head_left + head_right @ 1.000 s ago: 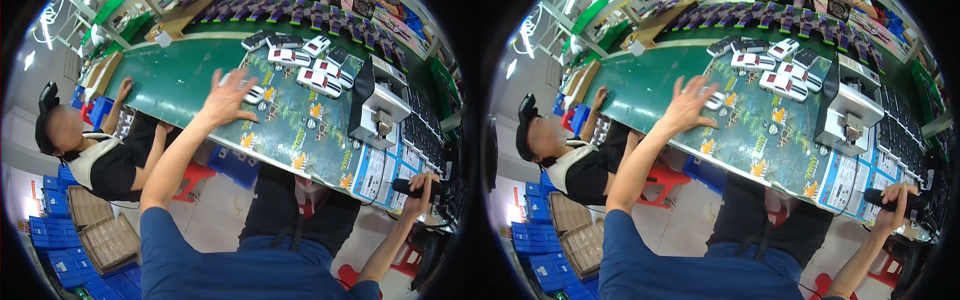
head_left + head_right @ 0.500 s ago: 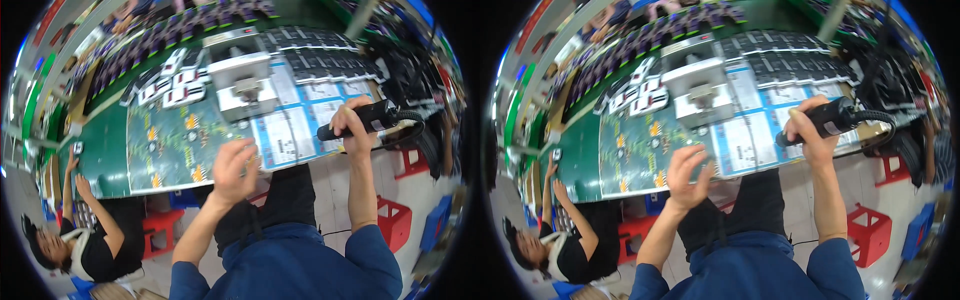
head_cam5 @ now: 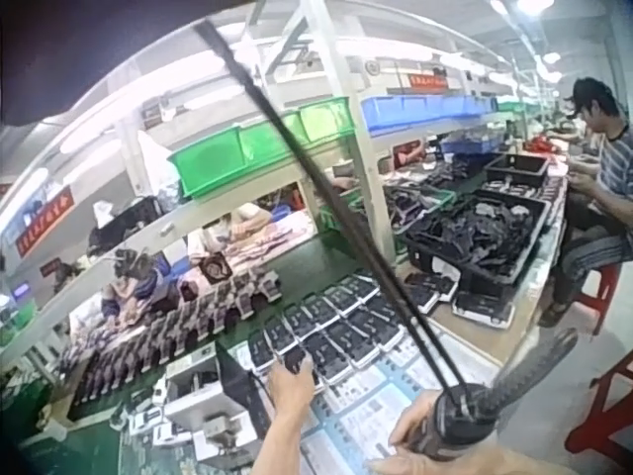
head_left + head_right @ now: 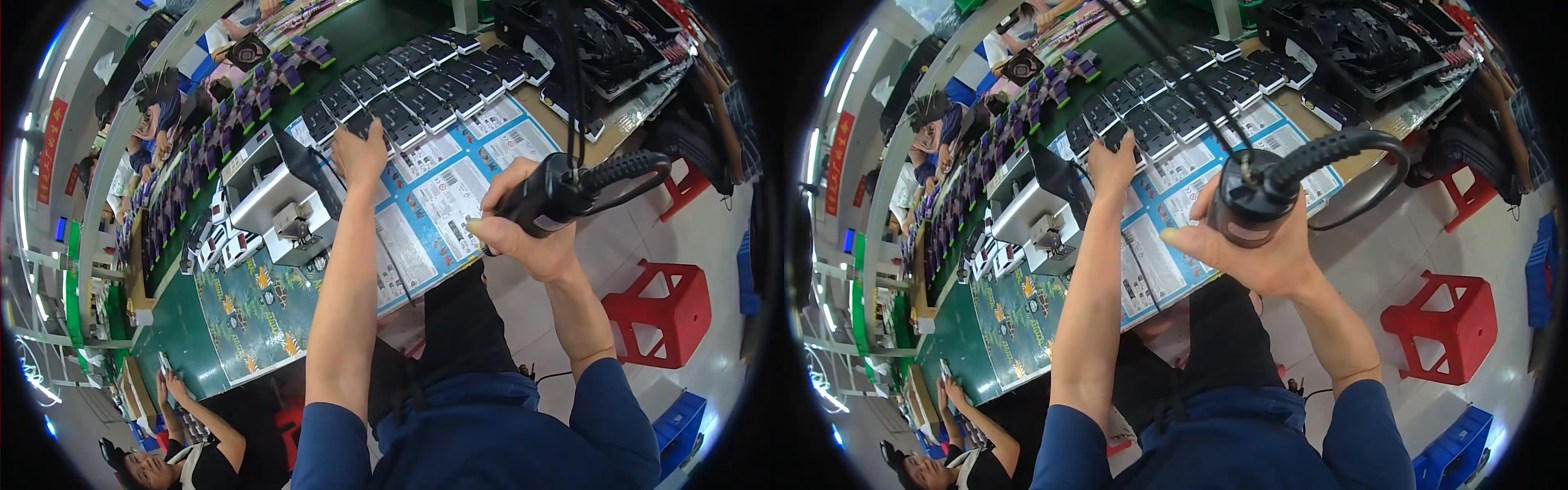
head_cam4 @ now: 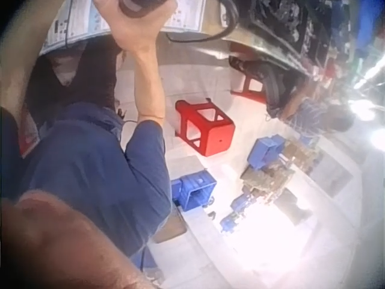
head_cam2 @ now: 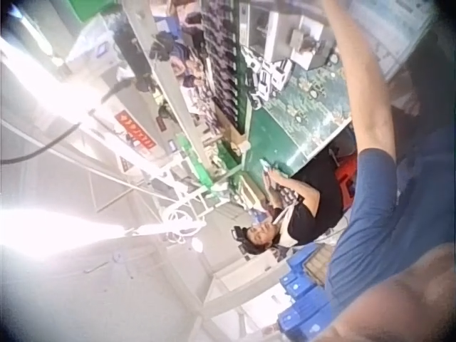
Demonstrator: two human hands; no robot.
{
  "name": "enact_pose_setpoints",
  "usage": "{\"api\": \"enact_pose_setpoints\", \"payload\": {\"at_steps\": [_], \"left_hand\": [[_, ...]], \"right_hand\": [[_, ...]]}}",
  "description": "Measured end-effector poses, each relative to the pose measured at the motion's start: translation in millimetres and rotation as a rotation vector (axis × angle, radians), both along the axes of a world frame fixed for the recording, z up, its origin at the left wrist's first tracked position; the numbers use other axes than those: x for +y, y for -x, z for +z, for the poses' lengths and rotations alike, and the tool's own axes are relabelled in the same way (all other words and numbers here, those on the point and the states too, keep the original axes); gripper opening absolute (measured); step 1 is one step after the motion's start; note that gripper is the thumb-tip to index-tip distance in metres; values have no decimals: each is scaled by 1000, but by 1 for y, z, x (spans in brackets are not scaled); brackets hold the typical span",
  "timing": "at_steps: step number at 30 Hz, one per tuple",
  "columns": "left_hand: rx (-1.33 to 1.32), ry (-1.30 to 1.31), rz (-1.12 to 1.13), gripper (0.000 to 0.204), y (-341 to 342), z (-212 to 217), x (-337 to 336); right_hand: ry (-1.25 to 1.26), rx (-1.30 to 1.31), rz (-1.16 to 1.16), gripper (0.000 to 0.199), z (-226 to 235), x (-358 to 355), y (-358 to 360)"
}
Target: The person assembles toy cars by fitting bases onto car bodies and driving screws into their undersides using an electric screwdriver, then placing the assembled cars on the workbench.
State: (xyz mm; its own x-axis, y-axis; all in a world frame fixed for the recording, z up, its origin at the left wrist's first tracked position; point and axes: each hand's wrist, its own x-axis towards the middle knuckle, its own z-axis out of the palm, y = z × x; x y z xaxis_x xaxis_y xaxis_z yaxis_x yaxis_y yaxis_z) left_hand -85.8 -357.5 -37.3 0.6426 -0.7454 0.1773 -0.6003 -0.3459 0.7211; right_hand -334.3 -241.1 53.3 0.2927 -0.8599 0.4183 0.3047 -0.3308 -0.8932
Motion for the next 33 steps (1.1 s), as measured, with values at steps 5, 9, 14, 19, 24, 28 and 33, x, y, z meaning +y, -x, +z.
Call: {"api": "enact_pose_setpoints", "payload": {"at_steps": [5, 9, 14, 19, 24, 28, 33], "left_hand": [[272, 32, -26, 59, -17, -11, -4], [544, 109, -108, 29, -10, 0, 21], [504, 512, -277, 41, 17, -2, 67], [1021, 644, -385, 32, 11, 55, 211], [1306, 592, -21, 20, -41, 43, 281], [1261, 602, -109, 18, -59, 10, 289], [1269, 574, -154, 21, -63, 6, 289]], "right_hand": [[80, 33, -18, 26, -5, -1, 2], [-8, -20, 10, 22, -6, 4, -9], [-11, -237, 50, 10, 5, 15, -22], [198, -483, 303, 14, 38, 18, -54], [261, -409, 314, 13, 55, 31, -154], [318, -371, 203, 12, 46, 25, -222], [316, -214, 158, 17, 36, 23, -240]]}}
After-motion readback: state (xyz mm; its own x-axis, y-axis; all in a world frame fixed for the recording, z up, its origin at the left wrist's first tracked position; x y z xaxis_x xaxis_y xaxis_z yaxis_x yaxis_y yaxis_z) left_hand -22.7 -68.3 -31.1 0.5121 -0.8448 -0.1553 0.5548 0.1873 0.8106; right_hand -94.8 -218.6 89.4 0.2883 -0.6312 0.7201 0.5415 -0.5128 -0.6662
